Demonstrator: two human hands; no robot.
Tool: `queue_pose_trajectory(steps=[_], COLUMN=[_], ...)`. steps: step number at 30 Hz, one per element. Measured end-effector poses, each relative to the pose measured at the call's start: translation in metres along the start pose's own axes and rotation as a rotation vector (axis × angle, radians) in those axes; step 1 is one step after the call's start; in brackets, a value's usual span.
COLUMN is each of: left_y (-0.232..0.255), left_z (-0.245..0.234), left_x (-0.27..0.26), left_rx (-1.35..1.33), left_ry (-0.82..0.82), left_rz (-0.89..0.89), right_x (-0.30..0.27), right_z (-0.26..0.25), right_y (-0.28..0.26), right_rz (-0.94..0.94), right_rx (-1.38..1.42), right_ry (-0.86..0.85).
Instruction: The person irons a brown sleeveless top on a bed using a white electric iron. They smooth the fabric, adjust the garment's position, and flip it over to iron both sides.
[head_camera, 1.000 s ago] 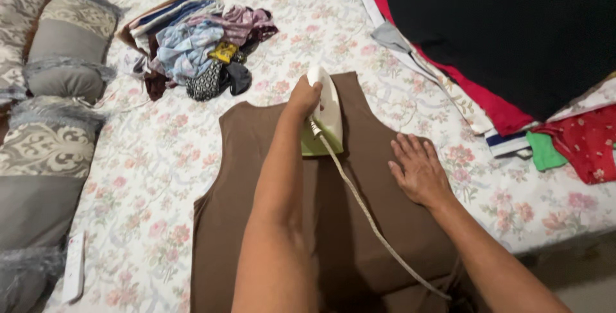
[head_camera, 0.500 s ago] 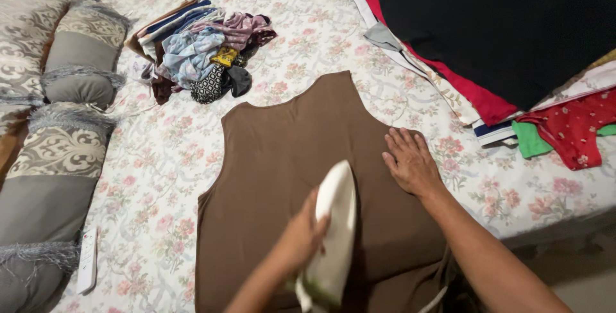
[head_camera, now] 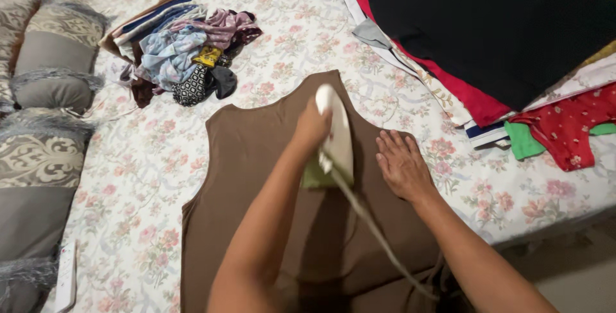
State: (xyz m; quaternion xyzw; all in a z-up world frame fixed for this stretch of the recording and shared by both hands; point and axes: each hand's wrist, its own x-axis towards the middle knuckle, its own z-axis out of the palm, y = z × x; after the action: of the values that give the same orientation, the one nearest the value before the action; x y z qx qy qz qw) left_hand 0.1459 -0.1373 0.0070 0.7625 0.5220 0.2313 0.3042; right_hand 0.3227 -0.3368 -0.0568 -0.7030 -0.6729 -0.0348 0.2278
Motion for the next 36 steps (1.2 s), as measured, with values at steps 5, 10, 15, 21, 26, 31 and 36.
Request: queue_pose_trajectory(steps=[5, 10, 15, 21, 26, 31, 36], left_y=[-0.019, -0.041, -0.034, 0.012, 0.026, 0.007, -0.08], left_z=[0.033, 0.049, 0.045, 0.054, 0.093, 0.049, -0.081], left_x=[0.112, 0.13, 0.001, -0.155, -0.164, -0.159, -0.225], left_rx=[-0.13, -0.038, -0.075, -0.253, -0.44, 0.076, 0.095], left_ry=[0.08, 0.142, -0.027, -0.095, 0.028, -0.1, 0.344], left_rz=[-0.167, -0.138, -0.142, -0.217, -0.194, -0.008, 0.104], right_x=[-0.005, -0.005, -0.005, 0.01, 0.022, 0.019, 0.037], right_z=[0.004, 0.004, 0.023, 0.053, 0.012, -0.038, -0.063], right_y=[0.002, 0.005, 0.021, 0.06, 0.026, -0.063, -0.105], right_rz=[-0.019, 0.054, 0.011, 0.051, 0.561, 0.349, 0.405], right_rx=[0.039, 0.18, 0.208, 0.353, 0.896, 0.691, 0.752], right_ry=[0.062, 0.033, 0.048, -0.052, -0.322, -0.357, -0.49])
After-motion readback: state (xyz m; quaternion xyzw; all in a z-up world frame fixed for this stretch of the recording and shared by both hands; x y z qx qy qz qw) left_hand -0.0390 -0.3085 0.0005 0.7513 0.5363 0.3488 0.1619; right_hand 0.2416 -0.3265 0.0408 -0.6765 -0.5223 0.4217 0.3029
